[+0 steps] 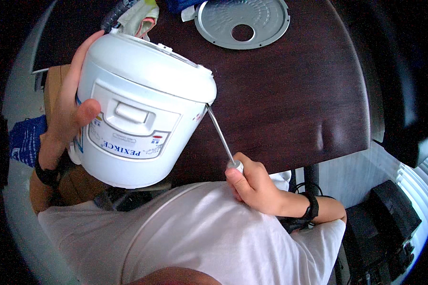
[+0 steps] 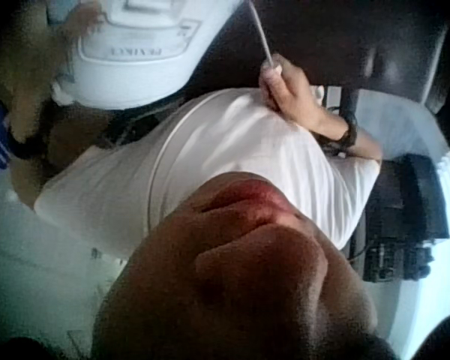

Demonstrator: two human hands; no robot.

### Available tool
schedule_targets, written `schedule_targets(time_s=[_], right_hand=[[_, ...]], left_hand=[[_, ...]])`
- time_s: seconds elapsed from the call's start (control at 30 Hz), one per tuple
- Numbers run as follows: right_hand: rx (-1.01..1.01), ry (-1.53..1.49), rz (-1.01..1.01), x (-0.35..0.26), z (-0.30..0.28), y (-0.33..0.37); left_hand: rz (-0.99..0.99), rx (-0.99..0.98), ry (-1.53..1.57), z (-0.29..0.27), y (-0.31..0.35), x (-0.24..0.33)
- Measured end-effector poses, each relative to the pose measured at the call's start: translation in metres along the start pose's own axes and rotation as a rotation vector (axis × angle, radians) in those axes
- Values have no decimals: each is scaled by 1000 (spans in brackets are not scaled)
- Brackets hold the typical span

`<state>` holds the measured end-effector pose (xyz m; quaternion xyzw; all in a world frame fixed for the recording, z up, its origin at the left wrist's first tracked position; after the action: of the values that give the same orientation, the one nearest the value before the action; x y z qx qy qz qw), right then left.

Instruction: The person uses a screwdriver to remove screws from the lid and body of a white rice cooker. They remove the lid, then the outer casing, exposing the internal components.

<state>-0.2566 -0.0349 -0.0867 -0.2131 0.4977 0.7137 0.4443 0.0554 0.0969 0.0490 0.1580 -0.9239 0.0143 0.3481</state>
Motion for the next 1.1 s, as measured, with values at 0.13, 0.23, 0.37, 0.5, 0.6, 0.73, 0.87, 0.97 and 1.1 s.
schedule_targets(time_s=[0.13,0.23,0.37,0.5,0.6,0.73,0.87,0.97,1.1], right_hand=[[-5,81,91,-21,-19,6],[-42,146,209,-42,-33,12],[-93,231,319,-76,-55,16],[-106,264,423,-96,-61,18],[-140,254,424,-108,-62,22],[-83,394,451,-106,-61,20],[-69,313,376,-90,-47,18],[-61,275,408,-90,-44,23],[-37,304,459,-108,-47,32]], left_hand=[[-26,28,-35,-1,2,2],[-33,34,-52,-2,3,2],[-35,1,-43,-3,3,-1],[-30,1,-29,-4,4,0],[-45,19,1,-3,4,1],[-40,16,27,0,3,5],[-19,51,21,3,1,12],[-61,39,19,5,2,19],[-75,22,-39,7,-2,26]])
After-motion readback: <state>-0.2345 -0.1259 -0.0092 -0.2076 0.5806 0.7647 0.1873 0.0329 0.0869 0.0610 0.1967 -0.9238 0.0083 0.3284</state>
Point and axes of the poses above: each hand's wrist, its own y-axis away from the middle knuckle, its own z-axis out of the palm, x = y × z, the point moved 2 cm from there along -y, towards the middle knuckle, and after that the axes turned 9 degrees about z, right-handed, at the moved point
